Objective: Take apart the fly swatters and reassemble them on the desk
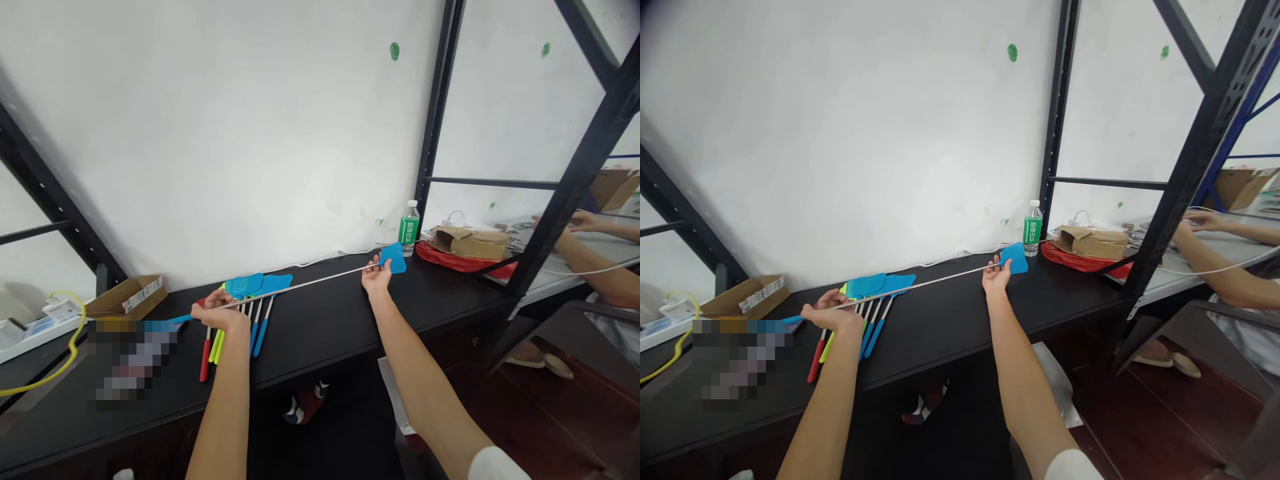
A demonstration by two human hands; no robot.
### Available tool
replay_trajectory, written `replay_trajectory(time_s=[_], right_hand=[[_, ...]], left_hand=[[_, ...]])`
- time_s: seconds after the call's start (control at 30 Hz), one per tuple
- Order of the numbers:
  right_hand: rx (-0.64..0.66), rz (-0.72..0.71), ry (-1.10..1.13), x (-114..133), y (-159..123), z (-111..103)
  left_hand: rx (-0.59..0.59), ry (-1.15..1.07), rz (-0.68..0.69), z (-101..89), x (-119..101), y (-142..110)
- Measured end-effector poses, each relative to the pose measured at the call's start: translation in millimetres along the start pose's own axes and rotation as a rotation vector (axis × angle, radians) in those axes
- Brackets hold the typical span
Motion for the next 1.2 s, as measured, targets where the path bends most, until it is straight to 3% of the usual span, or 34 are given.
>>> replay_trajectory(time_s=[0.33, 0.5, 0.73, 0.9, 1.07, 1.13, 1.2], right_hand=[[0.066, -0.039, -0.099, -7, 9, -5], [0.074, -0.033, -0.124, -11, 8, -5], [0.077, -0.022, -0.148, -12, 4, -2], [0.069, -0.007, -0.128, -11, 3, -1], [0.083, 0.004, -0.133, -11, 3, 0], [0.076, 0.003, -0.13, -11, 3, 1], [0.065, -0.011, -0.129, -10, 2, 1]], left_hand=[[0.055, 0.106, 0.01, 10.2, -8, -27], [0.219, 0.221, 0.005, 19.7, 2, -46], [0.627, 0.369, -0.097, 39.4, 30, -101], [0.759, 0.46, -0.16, 39.2, 39, -112], [0.776, 0.482, -0.22, 37.4, 40, -99], [0.666, 0.43, -0.213, 35.3, 35, -90], [0.461, 0.304, -0.204, 30.5, 28, -78]])
Point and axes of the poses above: each hand's wrist, its own y-axis towards the middle knuckle, its own z-axis out of the palm, x = y × z, the point moved 2 cm from there along y, towards the middle knuckle, and after that the axes turned 12 degrees about -z, right-handed, at the moved point
